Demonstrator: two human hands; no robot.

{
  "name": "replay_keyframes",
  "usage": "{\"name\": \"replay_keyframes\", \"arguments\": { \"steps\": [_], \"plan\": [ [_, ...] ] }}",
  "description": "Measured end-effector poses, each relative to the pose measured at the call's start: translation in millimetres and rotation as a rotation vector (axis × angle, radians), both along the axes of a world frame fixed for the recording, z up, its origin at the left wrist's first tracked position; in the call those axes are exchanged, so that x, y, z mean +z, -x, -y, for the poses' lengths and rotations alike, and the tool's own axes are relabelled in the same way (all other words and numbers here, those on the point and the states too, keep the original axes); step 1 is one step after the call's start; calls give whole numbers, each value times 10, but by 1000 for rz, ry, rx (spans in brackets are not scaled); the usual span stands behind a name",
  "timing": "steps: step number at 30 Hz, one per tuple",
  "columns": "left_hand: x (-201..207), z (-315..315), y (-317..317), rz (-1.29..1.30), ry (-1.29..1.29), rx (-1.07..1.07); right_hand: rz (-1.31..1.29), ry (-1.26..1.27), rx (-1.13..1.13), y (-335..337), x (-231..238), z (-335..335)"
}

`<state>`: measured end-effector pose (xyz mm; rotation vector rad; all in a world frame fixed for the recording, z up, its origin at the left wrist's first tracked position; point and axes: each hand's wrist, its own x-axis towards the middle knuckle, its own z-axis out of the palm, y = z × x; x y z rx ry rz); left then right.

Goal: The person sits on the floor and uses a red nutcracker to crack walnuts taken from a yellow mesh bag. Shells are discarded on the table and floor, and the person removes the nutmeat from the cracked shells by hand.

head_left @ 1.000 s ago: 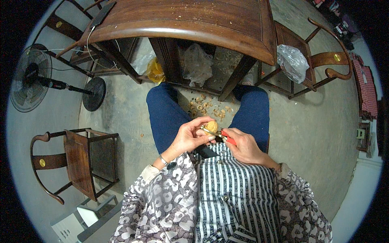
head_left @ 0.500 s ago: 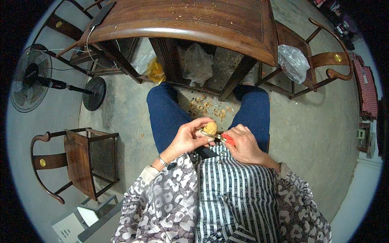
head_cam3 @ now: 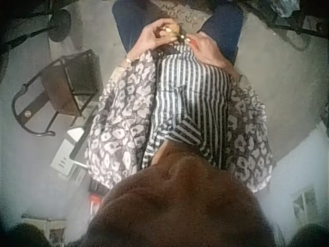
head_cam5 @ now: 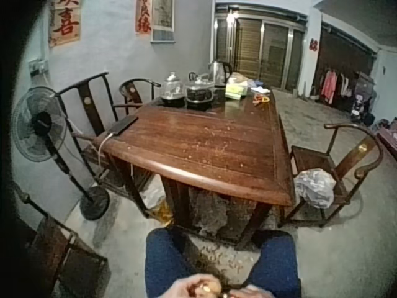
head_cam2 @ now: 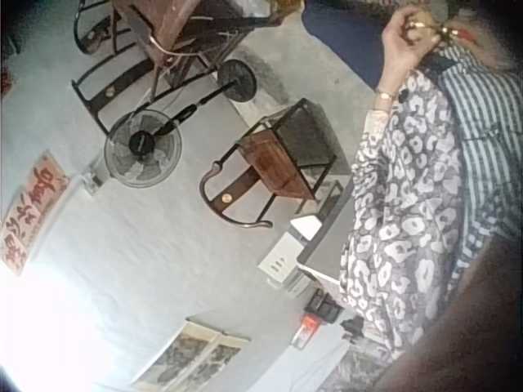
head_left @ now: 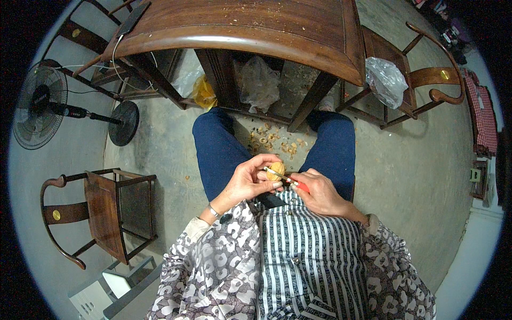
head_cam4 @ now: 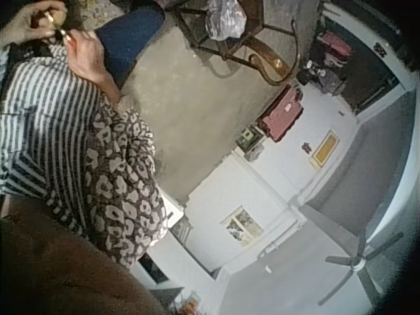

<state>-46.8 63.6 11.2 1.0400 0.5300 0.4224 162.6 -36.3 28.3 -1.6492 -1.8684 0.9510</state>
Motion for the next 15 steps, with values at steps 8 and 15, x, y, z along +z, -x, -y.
{"name": "replay_keyframes", "arguments": {
  "steps": [8,15],
  "plan": [
    [-103,65,-45,84,34,60,-51,2,-10,20,-58,22],
    [-122,61,-69,97,-4,70,-67,54,-14,23,-29,-15]
  ]
}}
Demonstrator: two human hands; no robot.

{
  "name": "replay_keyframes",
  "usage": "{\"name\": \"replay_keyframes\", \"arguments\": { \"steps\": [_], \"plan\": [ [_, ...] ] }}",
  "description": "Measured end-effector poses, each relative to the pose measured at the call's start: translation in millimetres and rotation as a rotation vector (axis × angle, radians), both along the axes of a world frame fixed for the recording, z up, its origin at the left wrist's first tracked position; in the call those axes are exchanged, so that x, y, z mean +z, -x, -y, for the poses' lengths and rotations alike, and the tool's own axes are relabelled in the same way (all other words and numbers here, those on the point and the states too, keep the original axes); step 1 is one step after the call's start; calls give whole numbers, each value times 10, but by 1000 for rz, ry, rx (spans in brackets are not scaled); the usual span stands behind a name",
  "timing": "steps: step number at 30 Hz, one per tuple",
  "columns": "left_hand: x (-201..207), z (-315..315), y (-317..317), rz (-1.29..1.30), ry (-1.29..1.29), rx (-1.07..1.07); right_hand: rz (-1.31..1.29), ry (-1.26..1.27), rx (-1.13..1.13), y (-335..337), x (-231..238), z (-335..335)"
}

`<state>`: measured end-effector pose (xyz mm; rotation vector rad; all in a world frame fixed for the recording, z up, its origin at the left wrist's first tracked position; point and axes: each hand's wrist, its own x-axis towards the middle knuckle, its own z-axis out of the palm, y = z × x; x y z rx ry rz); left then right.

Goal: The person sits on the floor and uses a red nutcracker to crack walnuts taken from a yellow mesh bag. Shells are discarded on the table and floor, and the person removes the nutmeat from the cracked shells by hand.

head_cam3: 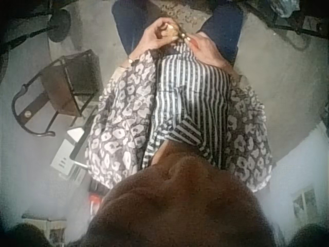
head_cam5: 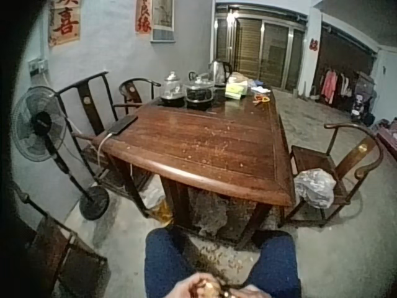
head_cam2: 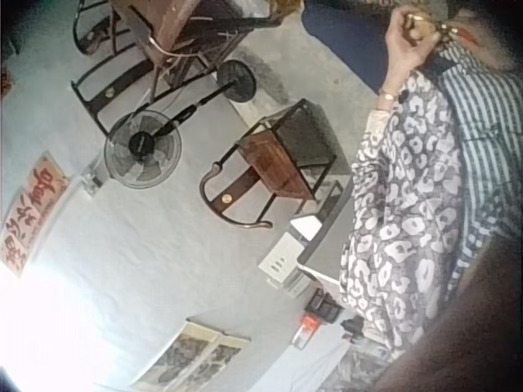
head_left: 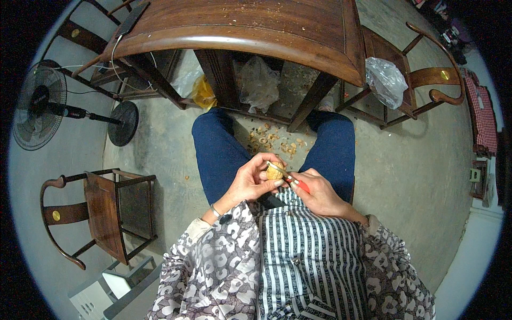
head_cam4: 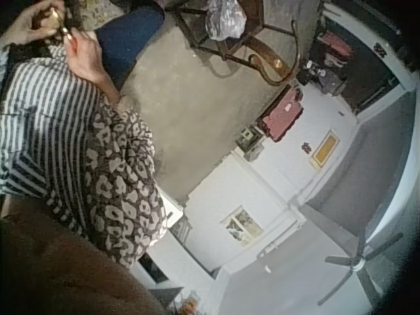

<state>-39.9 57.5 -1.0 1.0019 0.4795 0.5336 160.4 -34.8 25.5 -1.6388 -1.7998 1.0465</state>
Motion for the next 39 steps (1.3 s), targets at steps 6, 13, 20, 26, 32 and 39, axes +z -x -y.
{"name": "replay_keyframes", "arguments": {
  "steps": [6,13,20,26,32,39],
  "plan": [
    [-26,-3,16,-72,27,-1,53,-96,4,-7,-70,1],
    [-7,11,19,-98,40,19,3,-8,-6,-2,-72,1],
    [-8,-19,33,-124,88,29,-80,22,24,10,-48,-28],
    [1,-29,25,-131,81,31,-68,-12,32,12,-48,-46],
    [2,-23,23,-125,48,-2,-122,19,-28,51,-156,-11],
    [-32,-13,46,-52,85,-8,-162,61,-44,87,-157,-38]
  ]
}}
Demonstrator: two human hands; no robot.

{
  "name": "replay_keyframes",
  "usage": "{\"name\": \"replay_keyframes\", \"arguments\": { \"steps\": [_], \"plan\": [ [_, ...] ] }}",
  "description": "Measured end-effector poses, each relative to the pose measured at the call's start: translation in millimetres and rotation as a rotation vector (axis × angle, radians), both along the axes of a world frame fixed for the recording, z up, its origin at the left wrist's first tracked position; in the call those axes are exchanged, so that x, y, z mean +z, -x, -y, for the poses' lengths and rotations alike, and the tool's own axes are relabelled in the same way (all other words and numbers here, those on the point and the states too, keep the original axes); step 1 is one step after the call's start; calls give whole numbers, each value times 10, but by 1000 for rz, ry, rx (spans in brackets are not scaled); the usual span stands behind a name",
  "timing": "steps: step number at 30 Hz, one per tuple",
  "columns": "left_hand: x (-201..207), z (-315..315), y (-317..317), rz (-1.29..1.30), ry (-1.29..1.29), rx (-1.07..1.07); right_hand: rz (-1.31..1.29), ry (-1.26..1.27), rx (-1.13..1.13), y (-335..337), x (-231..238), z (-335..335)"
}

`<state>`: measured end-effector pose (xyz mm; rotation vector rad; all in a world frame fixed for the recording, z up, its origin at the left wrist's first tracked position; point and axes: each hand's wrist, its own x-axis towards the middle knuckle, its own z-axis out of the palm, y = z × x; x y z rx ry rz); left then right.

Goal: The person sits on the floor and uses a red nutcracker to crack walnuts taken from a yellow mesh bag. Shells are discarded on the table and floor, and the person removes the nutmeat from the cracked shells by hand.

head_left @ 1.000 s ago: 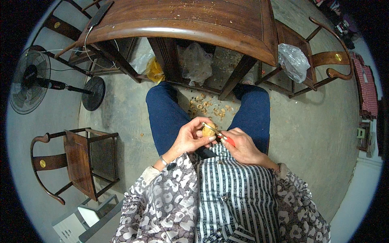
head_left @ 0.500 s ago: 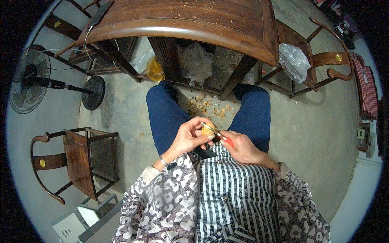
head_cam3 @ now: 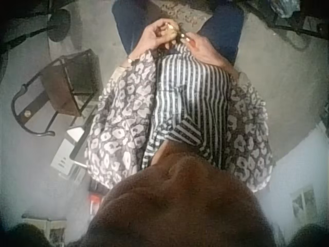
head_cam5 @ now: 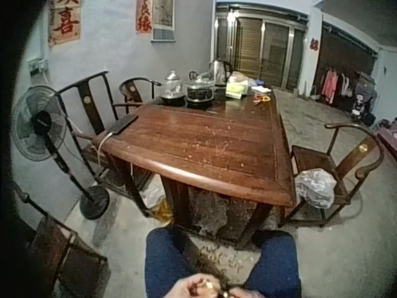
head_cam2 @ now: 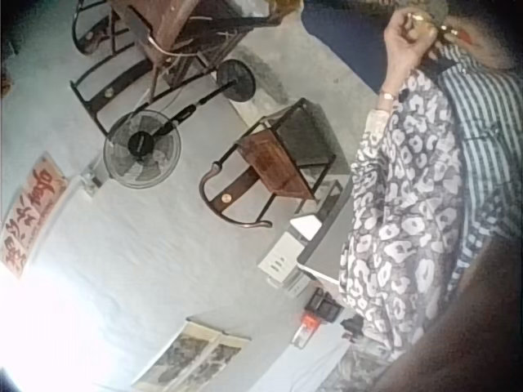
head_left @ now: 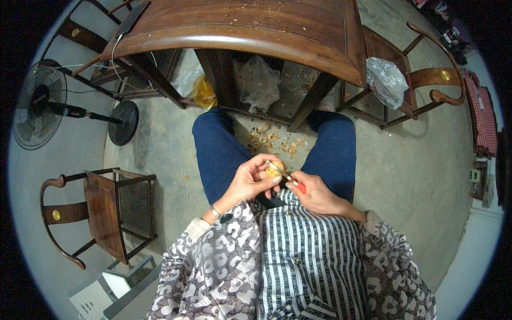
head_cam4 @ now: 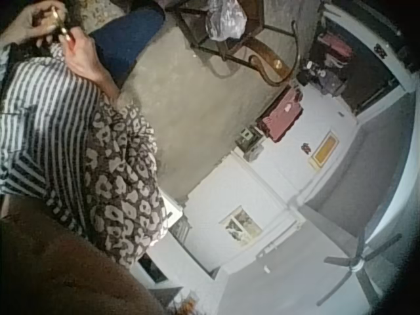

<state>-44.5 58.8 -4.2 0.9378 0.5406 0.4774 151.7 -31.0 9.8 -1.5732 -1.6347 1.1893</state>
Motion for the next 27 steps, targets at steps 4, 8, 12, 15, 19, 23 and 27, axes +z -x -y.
{"name": "replay_keyframes", "arguments": {
  "steps": [4,8,12,15,19,23,27],
  "plan": [
    [-30,-2,-9,28,3,12,-11,44,-9,7,25,-28],
    [-57,-1,-1,30,2,18,-13,56,-18,20,-20,-28],
    [-36,13,2,29,20,34,-38,52,-48,52,-23,-30],
    [-71,11,4,37,24,36,-18,35,-66,64,-79,-16],
    [-68,12,6,30,32,43,7,39,-53,60,-44,-28],
    [-82,11,37,39,15,47,101,-23,-22,50,5,-34],
    [-31,-30,16,68,-11,-15,198,-11,38,0,28,-69]
  ]
}}
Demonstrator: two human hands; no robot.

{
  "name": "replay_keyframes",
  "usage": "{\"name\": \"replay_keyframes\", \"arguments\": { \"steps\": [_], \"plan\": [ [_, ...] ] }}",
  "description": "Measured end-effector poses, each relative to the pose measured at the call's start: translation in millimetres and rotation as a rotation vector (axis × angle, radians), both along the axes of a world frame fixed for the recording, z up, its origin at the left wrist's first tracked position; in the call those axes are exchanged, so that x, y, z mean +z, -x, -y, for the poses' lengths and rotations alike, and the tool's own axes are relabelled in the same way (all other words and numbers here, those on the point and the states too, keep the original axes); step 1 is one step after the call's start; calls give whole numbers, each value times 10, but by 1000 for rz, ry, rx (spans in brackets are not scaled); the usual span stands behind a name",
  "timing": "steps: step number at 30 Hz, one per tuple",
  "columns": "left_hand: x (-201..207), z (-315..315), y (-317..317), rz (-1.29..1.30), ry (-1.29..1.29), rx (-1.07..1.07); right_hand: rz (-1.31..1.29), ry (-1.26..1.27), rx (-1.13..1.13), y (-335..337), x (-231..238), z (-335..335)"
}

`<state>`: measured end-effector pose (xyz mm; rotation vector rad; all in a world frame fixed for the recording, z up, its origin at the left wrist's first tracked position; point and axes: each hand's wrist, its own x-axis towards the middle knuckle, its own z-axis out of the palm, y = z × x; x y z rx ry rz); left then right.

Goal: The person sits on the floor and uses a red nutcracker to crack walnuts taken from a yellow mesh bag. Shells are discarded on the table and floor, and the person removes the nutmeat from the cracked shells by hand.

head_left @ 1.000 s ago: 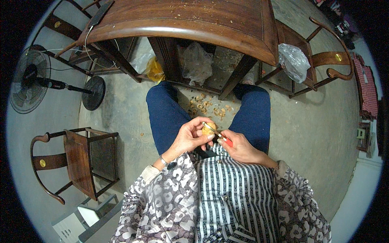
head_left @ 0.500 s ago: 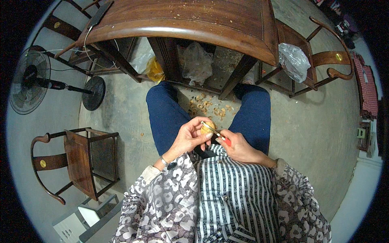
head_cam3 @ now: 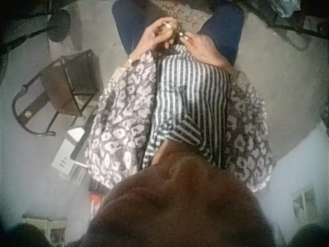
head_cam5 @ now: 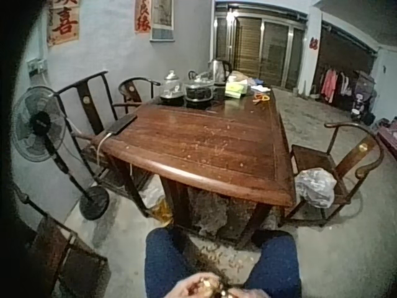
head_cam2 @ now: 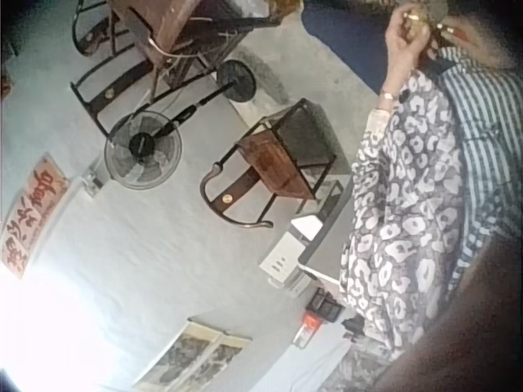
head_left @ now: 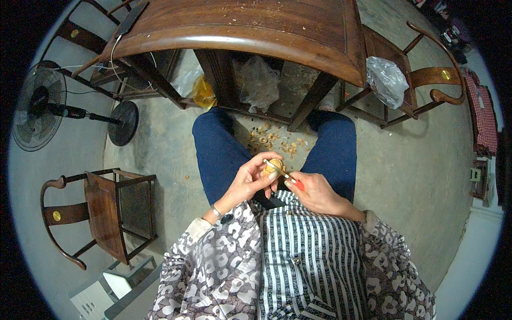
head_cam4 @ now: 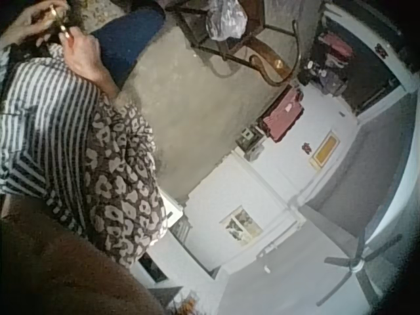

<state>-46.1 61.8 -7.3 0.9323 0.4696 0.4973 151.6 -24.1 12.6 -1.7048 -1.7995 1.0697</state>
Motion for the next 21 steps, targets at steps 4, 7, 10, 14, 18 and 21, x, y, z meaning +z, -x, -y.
{"name": "replay_keyframes", "arguments": {
  "steps": [4,7,10,14,18,21],
  "plan": [
    [63,-13,2,41,105,-33,30,-127,52,-23,73,-18],
    [106,0,-9,48,139,-20,58,-180,61,-29,105,-35],
    [93,8,-34,61,95,3,13,-62,30,-24,133,-33],
    [-51,11,-21,72,119,36,-79,48,22,10,207,-75],
    [-62,52,-108,112,164,149,-66,40,20,30,200,-89],
    [-111,59,-128,151,201,172,-81,40,-4,40,109,-82]
  ]
}}
